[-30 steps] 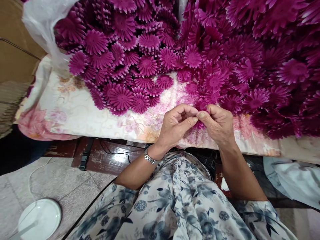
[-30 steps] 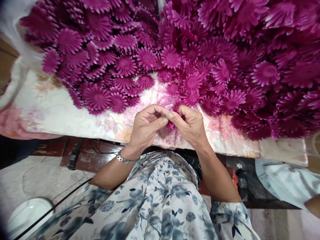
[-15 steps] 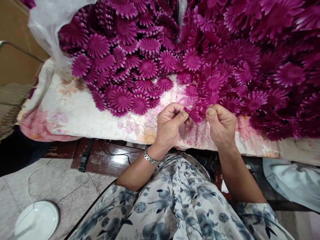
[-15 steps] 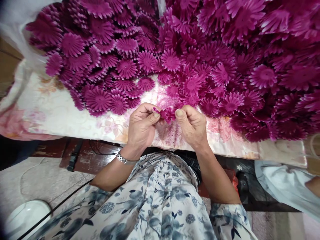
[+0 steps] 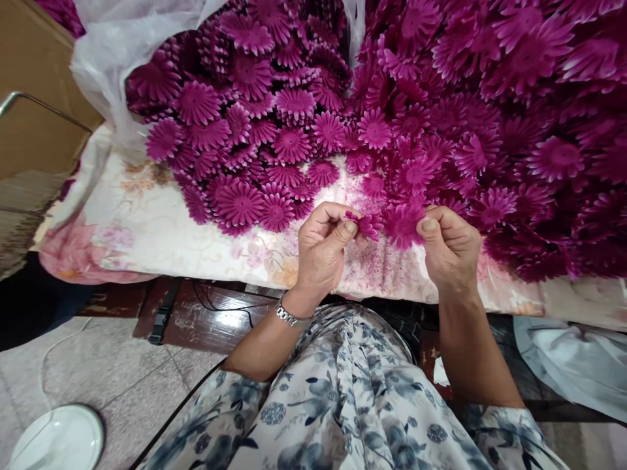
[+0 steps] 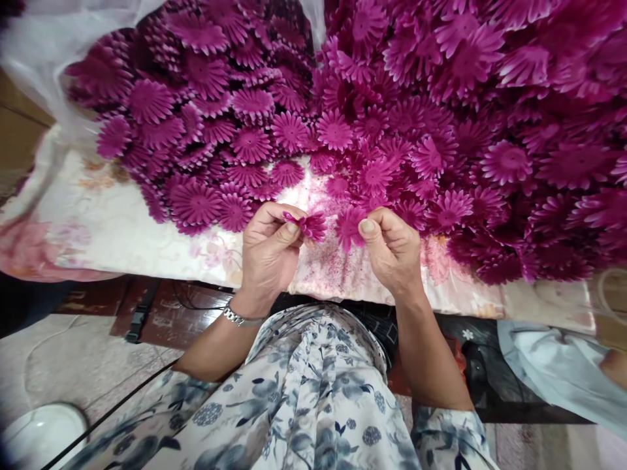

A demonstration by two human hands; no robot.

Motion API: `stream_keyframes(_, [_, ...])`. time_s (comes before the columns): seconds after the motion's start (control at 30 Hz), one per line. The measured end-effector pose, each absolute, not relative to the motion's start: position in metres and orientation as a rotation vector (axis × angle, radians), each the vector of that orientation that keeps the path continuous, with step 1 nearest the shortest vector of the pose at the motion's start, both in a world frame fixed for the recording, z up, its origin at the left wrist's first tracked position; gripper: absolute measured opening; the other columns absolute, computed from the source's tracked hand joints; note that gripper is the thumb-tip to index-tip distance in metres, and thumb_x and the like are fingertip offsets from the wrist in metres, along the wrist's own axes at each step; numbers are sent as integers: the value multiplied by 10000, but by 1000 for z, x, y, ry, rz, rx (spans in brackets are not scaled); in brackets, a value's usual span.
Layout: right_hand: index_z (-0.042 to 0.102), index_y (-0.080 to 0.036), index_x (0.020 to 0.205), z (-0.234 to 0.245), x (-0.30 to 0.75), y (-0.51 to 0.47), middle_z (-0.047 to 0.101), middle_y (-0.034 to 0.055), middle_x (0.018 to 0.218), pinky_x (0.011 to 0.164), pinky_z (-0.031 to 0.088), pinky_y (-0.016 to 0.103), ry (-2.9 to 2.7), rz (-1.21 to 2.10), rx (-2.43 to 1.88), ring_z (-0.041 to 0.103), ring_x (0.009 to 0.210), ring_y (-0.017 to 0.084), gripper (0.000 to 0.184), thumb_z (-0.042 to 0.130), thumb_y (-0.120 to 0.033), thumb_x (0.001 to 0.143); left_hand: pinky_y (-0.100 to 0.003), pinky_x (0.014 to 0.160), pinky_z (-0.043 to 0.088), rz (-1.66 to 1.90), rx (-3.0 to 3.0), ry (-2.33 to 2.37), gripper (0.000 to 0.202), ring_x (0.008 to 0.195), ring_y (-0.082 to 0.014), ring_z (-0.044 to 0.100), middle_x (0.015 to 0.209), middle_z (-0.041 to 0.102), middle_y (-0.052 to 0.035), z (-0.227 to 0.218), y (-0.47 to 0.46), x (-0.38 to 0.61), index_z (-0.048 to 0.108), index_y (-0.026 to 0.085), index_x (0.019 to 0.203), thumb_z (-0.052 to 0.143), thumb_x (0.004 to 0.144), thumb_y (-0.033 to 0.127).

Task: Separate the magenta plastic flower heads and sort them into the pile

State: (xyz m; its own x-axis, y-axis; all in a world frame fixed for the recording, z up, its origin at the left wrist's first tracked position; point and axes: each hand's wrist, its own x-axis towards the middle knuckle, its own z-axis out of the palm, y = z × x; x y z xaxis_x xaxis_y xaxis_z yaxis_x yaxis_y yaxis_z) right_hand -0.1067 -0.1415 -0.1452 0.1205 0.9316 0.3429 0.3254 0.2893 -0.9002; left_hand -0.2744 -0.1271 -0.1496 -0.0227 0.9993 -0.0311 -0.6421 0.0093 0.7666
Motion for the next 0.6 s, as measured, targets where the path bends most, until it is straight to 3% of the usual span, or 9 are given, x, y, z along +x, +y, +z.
stream_keyframes(0.23, [562,-185,706,-152,-103,-139,347,-61,575,456,235,192,-1272,892,-1131,266,489,36,255,601,-395,845,-179,502,465,1385,644,727,194,511,-64,545,587,560,48,-153,-128,-275,604,173,675,782,647,244])
stream_keyframes(0.4, [557,-194,719,-152,-104,-140,342,-65,565,458,242,202,-1298,981,-1150,253,481,46,276,595,-441,837,-191,537,487,1259,682,669,191,563,-64,557,726,634,21,-151,-132,-274,598,167,690,773,648,232])
stream_keyframes(0.5, [558,-201,706,-148,-98,-137,382,-52,563,467,264,226,-1358,776,-1242,304,483,65,279,564,-437,856,-202,545,497,1230,703,657,202,599,-75,571,792,660,-2,-150,-133,-273,597,166,694,771,655,262])
stream_keyframes(0.6, [619,-218,778,-138,-88,-132,539,13,685,615,391,293,-1498,209,-1461,494,645,135,209,544,-388,874,-206,546,497,1234,694,651,204,607,-80,577,792,661,-9,-150,-133,-274,610,167,690,779,649,274])
